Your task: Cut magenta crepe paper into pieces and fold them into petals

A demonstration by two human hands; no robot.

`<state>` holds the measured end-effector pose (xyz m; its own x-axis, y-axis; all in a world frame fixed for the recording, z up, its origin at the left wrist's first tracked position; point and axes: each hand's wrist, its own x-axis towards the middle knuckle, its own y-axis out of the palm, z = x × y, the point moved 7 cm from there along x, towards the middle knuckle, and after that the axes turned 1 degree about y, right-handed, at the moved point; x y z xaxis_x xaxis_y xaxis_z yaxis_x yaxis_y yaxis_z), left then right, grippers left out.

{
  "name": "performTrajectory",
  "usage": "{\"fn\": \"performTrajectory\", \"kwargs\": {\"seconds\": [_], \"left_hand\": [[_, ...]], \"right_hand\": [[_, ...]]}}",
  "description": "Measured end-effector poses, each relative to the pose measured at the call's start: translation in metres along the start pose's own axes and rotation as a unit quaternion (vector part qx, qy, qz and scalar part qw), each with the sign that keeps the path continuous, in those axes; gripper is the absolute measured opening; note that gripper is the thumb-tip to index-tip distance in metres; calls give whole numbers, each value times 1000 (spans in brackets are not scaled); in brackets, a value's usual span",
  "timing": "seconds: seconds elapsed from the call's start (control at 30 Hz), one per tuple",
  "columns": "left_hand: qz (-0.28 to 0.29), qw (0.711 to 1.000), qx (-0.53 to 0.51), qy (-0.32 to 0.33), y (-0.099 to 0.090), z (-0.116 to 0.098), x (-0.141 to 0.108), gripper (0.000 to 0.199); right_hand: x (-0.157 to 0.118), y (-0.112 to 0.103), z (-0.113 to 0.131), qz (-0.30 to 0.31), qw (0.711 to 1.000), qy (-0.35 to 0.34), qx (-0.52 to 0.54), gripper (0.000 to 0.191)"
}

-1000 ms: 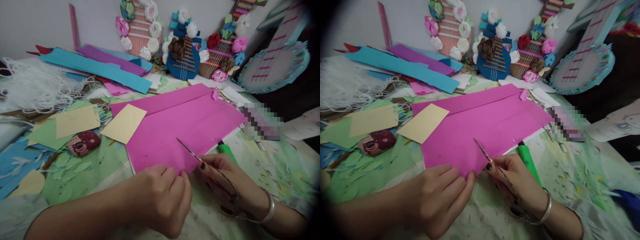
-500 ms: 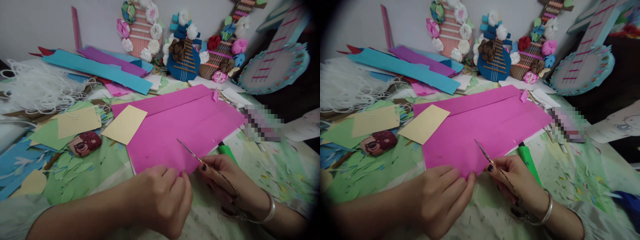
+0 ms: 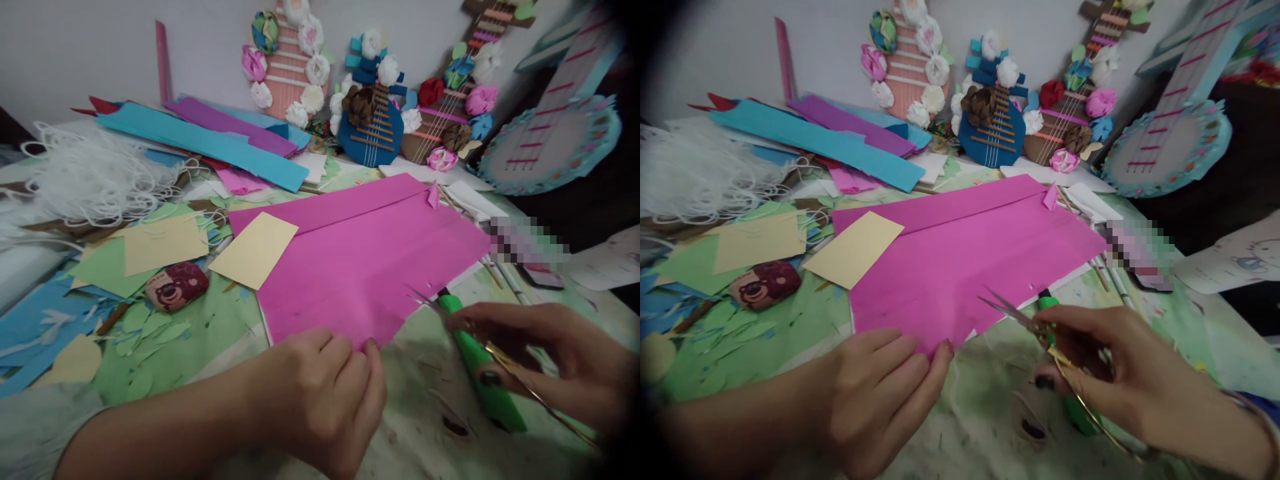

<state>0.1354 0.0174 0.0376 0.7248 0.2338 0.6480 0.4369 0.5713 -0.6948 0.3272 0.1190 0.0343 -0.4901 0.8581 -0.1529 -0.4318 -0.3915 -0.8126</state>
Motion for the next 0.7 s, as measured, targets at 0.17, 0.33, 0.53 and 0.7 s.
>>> {"fn": "performTrajectory", "kwargs": {"seconds": [0.17, 0.33, 0.53, 0.7], "left_hand": [[-22, 1000, 4, -15, -6, 3, 1, 25], [-16, 1000, 13, -22, -4, 3, 1, 26], [4, 1000, 18, -17, 0, 2, -1, 22], [41, 999, 22, 9, 2, 0, -1, 19]], "right_hand": [[35, -22, 20, -70, 929, -239, -272, 27], [66, -4, 31, -71, 885, -353, -294, 28], [78, 10, 50, -103, 865, -416, -263, 28], [83, 19, 51, -107, 863, -420, -261, 33]]}}
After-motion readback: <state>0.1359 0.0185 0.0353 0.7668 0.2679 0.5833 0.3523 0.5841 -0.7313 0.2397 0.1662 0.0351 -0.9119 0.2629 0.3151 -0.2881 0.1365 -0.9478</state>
